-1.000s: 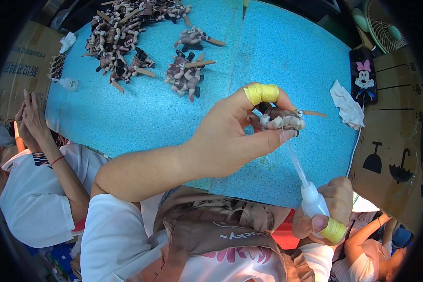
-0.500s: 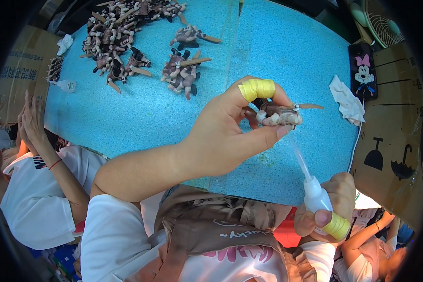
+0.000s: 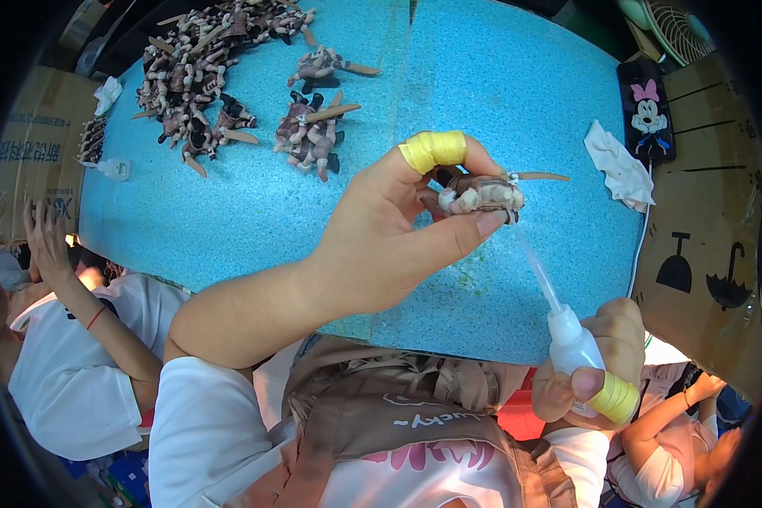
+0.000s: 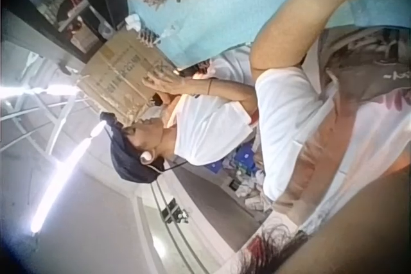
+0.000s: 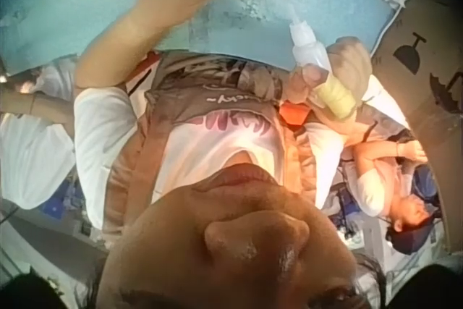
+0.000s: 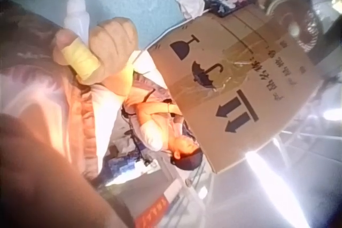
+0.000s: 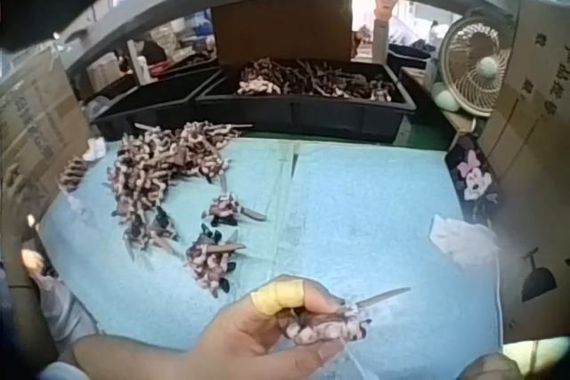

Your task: The person assembles small figurines by applying glue from a squeeze bottle onto figurine parts, attaching the pieces together by hand, and placing the assembled figurines on the table.

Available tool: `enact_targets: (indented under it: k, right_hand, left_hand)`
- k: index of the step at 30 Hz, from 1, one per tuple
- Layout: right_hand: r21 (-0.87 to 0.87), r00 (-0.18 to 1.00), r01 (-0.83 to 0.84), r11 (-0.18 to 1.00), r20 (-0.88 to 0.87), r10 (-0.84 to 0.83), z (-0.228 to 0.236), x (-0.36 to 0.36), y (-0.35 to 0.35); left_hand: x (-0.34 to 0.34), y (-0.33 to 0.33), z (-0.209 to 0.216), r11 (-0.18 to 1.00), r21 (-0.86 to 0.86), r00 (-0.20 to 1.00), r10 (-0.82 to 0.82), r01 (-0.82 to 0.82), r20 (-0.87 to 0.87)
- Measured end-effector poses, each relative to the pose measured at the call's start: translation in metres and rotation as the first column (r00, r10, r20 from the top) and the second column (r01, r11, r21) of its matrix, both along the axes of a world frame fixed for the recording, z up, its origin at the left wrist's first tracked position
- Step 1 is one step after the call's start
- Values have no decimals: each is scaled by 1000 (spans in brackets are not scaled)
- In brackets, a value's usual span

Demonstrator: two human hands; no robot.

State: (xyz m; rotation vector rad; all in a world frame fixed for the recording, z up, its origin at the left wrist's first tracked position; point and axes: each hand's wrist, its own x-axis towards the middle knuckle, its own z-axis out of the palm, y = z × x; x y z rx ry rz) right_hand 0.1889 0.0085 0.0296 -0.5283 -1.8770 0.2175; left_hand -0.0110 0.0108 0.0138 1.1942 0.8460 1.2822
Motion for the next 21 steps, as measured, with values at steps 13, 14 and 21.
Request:
enact_targets:
  k: [13, 14, 21]
  right_hand:
    - [-46, 1000, -9, 999, 4, 9, 2, 0, -2]
    - [-46, 1000, -10, 999, 3, 10, 2, 1, -2]
    - [-54, 990, -84, 995, 109, 90, 1, 11, -3]
  left_hand:
    - [2, 0, -1, 999, -26, 993, 23, -20, 115]
    - [2, 0, -3, 1000, -26, 992, 14, -11, 122]
    - [4, -3, -2, 998, -59, 993, -3, 9, 115]
